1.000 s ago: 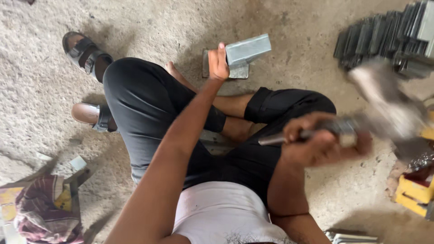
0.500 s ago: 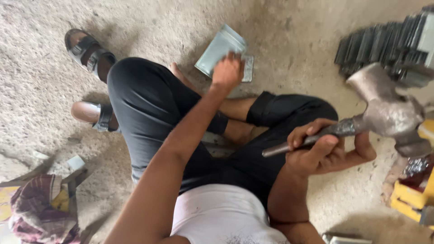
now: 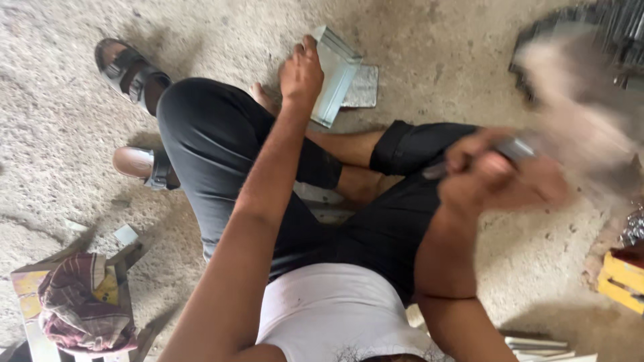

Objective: The person sits on the floor and repeatedly strikes a small rectangular metal piece with a hammer. They hold the metal piece on a larger metal block with their left hand and use the hammer in their right hand to flatten or shape it.

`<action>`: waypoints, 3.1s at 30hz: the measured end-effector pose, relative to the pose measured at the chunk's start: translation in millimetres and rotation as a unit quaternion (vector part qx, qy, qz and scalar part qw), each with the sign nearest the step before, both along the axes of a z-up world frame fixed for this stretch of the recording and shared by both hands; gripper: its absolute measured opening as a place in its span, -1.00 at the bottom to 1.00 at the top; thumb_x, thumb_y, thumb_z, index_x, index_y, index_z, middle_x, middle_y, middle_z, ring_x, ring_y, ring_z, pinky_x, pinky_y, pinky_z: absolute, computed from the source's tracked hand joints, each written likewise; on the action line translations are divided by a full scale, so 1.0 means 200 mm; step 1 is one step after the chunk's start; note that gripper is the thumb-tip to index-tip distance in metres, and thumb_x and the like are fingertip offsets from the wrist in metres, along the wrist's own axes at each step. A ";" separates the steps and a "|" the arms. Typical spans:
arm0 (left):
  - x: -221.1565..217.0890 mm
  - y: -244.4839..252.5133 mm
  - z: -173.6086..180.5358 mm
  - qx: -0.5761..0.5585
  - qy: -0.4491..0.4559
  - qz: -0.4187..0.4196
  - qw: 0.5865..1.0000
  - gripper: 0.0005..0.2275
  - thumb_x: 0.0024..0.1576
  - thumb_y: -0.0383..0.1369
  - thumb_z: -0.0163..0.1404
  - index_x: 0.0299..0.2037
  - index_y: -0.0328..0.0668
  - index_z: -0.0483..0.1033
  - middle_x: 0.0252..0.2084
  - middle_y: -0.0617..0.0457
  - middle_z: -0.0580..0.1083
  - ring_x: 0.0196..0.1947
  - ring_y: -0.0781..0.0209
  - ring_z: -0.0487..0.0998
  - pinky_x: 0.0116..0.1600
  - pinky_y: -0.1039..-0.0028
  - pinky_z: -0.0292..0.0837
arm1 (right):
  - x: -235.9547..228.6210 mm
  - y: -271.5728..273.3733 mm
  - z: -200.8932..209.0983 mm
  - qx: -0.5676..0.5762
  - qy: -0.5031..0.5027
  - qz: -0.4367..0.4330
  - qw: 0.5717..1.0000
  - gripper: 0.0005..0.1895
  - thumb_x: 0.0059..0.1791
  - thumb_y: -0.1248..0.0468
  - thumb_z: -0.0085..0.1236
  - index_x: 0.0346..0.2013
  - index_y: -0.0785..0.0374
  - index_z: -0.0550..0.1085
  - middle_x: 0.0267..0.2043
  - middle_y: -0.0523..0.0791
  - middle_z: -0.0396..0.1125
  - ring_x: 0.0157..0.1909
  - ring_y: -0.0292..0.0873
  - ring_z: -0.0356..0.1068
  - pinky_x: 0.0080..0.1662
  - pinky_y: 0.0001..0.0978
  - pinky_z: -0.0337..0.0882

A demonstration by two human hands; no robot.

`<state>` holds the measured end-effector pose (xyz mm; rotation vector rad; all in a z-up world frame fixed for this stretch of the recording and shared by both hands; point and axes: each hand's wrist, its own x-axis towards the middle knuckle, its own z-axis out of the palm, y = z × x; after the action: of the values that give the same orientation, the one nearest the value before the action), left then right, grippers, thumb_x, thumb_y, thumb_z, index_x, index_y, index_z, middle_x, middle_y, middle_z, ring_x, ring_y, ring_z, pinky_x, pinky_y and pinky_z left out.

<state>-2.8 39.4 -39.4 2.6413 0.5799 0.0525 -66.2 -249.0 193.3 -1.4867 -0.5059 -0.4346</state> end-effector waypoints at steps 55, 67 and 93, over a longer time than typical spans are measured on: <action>-0.03 -0.47 -0.39 -0.175 -0.535 0.054 0.825 -0.73 0.40 -0.45 -0.20 -0.15 -0.54 0.55 -0.31 -0.34 0.50 -0.33 -0.31 0.47 -0.21 0.01 0.34 | -0.19 0.43 0.16 -0.207 0.155 0.065 0.964 -0.60 0.16 0.31 0.07 0.27 0.36 0.27 -0.38 -0.09 0.35 -0.48 -0.37 0.23 -0.36 -0.54 0.29; -0.07 -0.43 -0.34 0.043 -0.589 0.013 0.807 -0.86 0.27 -0.70 -0.03 -0.02 -0.73 0.42 -0.32 -0.27 0.46 -0.46 -0.10 0.40 -0.41 0.15 0.27 | -0.02 0.57 0.14 -0.245 0.194 0.101 0.944 -0.61 0.23 0.26 0.01 0.34 0.29 0.29 -0.28 -0.13 0.31 -0.36 -0.35 0.25 -0.30 -0.49 0.31; 0.14 -0.25 0.36 -0.039 -0.018 -0.094 0.995 -0.52 0.28 -0.02 -0.29 -0.36 -0.07 0.68 -0.34 -0.14 0.62 -0.31 -0.13 0.67 -0.26 0.06 0.51 | 0.03 0.21 0.06 -0.108 0.081 0.013 0.991 -0.65 0.29 0.25 -0.02 0.36 0.15 0.19 -0.36 -0.06 0.27 -0.58 -0.38 0.16 -0.50 -0.55 0.19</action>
<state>24.4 -10.6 31.7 2.5998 0.3133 0.0205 -61.0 -207.8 206.2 -1.7065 -0.4521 -0.2407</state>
